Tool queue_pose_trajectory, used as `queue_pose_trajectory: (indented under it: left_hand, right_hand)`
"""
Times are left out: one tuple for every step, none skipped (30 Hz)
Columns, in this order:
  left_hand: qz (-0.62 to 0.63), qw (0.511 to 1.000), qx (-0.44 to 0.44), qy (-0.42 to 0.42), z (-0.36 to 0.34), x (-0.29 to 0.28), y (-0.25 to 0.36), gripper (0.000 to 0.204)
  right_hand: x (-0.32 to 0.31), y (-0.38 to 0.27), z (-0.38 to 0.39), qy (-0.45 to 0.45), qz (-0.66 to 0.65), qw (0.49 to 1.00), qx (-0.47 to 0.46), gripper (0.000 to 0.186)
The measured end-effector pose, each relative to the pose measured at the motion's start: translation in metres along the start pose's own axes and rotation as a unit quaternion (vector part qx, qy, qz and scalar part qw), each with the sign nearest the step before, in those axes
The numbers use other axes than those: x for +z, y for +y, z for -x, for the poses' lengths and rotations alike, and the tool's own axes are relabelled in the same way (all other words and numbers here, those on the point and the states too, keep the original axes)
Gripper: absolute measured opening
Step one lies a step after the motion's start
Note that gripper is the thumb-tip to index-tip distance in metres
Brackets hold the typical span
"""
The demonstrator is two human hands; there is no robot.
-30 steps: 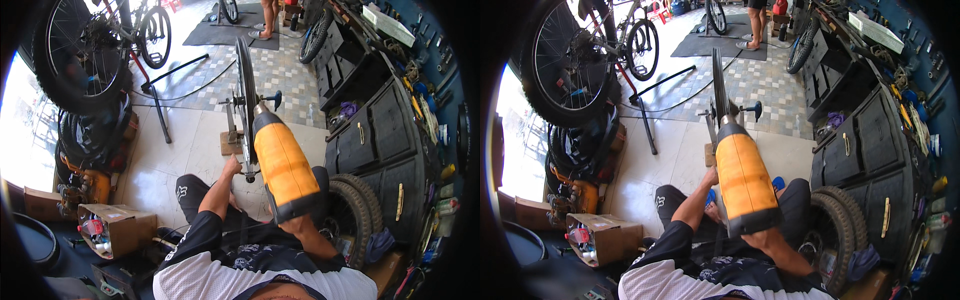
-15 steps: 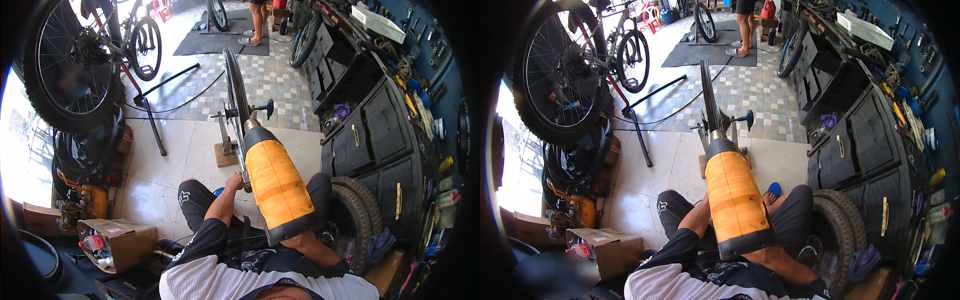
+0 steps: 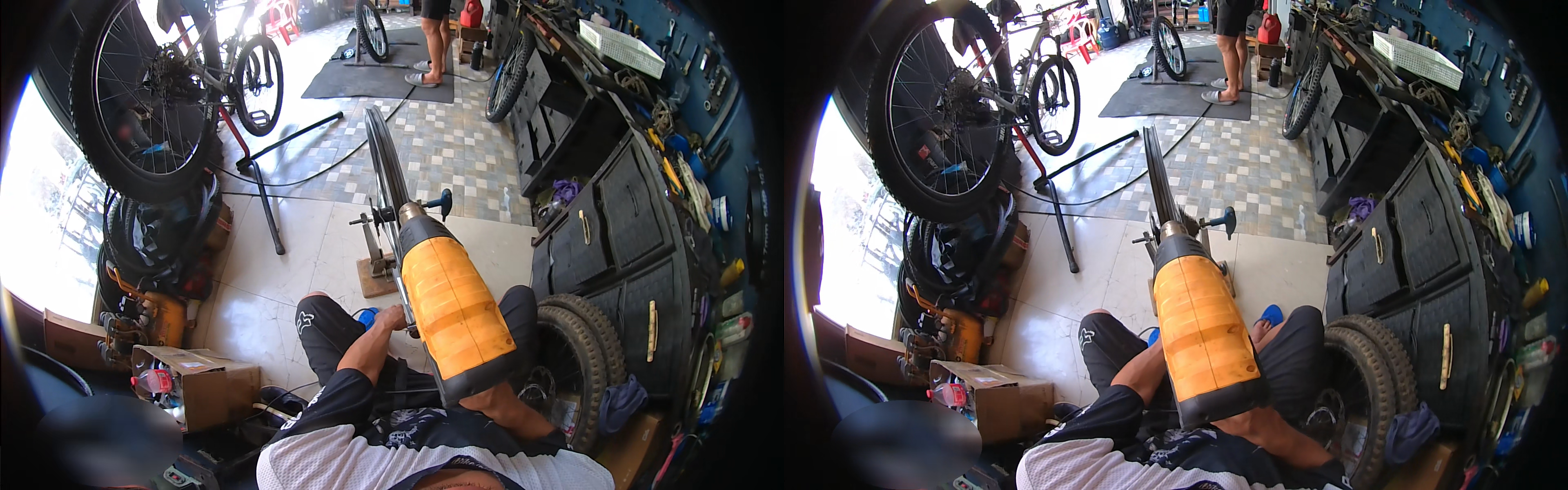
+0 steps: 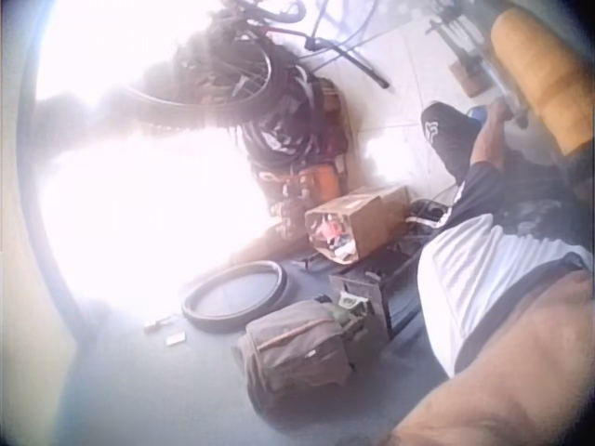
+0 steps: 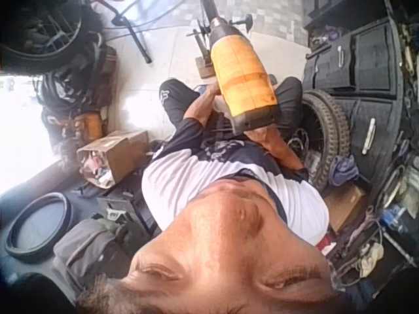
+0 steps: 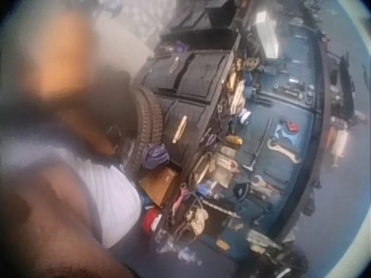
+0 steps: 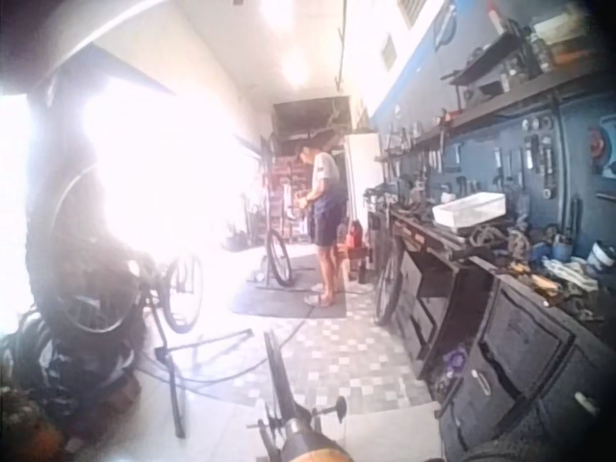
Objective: The person wipes a bicycle wheel rim with a cloth, uses a heat gun on the rim, then applies green rim tape around the rim while rotating the wheel on a truing stand.
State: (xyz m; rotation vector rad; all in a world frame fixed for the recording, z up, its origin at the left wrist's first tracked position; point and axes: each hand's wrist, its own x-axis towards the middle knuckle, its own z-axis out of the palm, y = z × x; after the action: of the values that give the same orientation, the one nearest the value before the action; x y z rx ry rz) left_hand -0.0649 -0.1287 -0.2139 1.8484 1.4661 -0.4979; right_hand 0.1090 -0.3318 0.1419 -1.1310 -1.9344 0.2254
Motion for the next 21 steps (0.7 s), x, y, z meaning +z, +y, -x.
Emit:
queue_pose_trajectory:
  left_hand:
    - [-0.004, 1.0, 0.004, -0.01, 0.004, -0.003, -0.003, 0.07]
    - [-0.007, 1.0, 0.005, -0.018, 0.008, -0.006, -0.01, 0.075]
    - [-0.016, 1.0, 0.014, 0.001, 0.009, -0.011, -0.017, 0.067]
    - [-0.023, 0.999, 0.031, 0.016, 0.009, -0.017, -0.019, 0.06]
    - [-0.028, 0.998, 0.047, 0.031, 0.007, -0.027, -0.022, 0.053]
    - [-0.039, 0.996, 0.064, 0.053, 0.003, -0.044, -0.027, 0.046]
    - [-0.048, 0.994, 0.059, 0.076, 0.005, -0.063, -0.047, 0.04]
    - [-0.056, 0.992, 0.053, 0.1, 0.009, -0.083, -0.067, 0.036]
    - [-0.066, 0.989, 0.049, 0.122, 0.017, -0.102, -0.087, 0.033]
    - [-0.09, 0.984, 0.028, 0.149, 0.029, -0.124, -0.074, 0.037]
    - [-0.117, 0.978, 0.019, 0.172, 0.051, -0.153, -0.046, 0.042]
    - [-0.134, 0.969, -0.001, 0.209, 0.068, -0.171, -0.059, 0.048]
    - [-0.149, 0.958, -0.019, 0.246, 0.081, -0.184, -0.075, 0.055]
    - [-0.123, 0.96, -0.049, 0.248, 0.091, -0.193, -0.084, 0.063]
    - [-0.098, 0.961, -0.076, 0.249, 0.099, -0.201, -0.091, 0.07]
    - [-0.087, 0.962, -0.091, 0.243, 0.105, -0.203, -0.103, 0.074]
    - [-0.024, 0.967, -0.106, 0.231, 0.106, -0.202, -0.112, 0.074]
    - [0.038, 0.968, -0.12, 0.217, 0.105, -0.201, -0.118, 0.075]
    - [0.1, 0.966, -0.131, 0.201, 0.105, -0.199, -0.123, 0.076]
    - [0.158, 0.961, -0.103, 0.204, 0.105, -0.197, -0.129, 0.073]
    - [0.156, 0.957, -0.1, 0.223, 0.103, -0.195, -0.133, 0.072]
  right_hand:
    - [-0.001, -0.001, 0.0, -0.001, -0.002, 1.0, -0.002, 0.028]
    - [-0.002, -0.001, -0.001, -0.001, -0.006, 1.0, -0.007, 0.028]
    - [-0.002, -0.002, -0.001, -0.002, -0.013, 1.0, -0.01, 0.028]
    - [-0.004, -0.006, -0.002, -0.006, -0.01, 1.0, -0.01, 0.028]
    - [-0.007, -0.009, -0.003, -0.006, -0.01, 1.0, -0.006, 0.028]
    - [-0.008, -0.012, -0.002, 0.0, -0.004, 1.0, -0.009, 0.028]
    - [-0.007, -0.01, -0.003, 0.003, -0.019, 1.0, -0.018, 0.028]
    - [-0.005, -0.007, -0.005, 0.005, -0.034, 0.999, -0.028, 0.028]
    - [-0.004, -0.008, -0.006, 0.007, -0.047, 0.998, -0.036, 0.028]
    - [-0.003, -0.003, -0.004, 0.011, -0.037, 0.999, -0.023, 0.028]
    - [-0.004, 0.0, 0.001, 0.017, -0.02, 1.0, 0.0, 0.028]
    - [-0.004, -0.001, -0.002, 0.019, -0.025, 0.999, -0.004, 0.028]
    - [-0.004, -0.001, -0.005, 0.019, -0.029, 0.999, -0.008, 0.027]
    - [-0.004, -0.002, -0.007, 0.02, -0.031, 0.999, -0.01, 0.027]
    - [-0.004, -0.003, -0.009, 0.022, -0.032, 0.999, -0.009, 0.027]
    - [-0.003, -0.004, -0.01, 0.026, -0.041, 0.999, -0.005, 0.028]
    - [-0.002, -0.004, -0.009, 0.032, -0.05, 0.998, 0.0, 0.028]
    - [-0.001, -0.004, -0.008, 0.039, -0.058, 0.998, 0.006, 0.029]
    - [-0.001, -0.002, -0.008, 0.029, -0.032, 0.999, -0.019, 0.03]
    - [-0.003, 0.001, -0.009, 0.02, -0.005, 0.999, -0.045, 0.031]
    - [-0.004, 0.003, -0.011, 0.011, 0.022, 0.997, -0.07, 0.032]
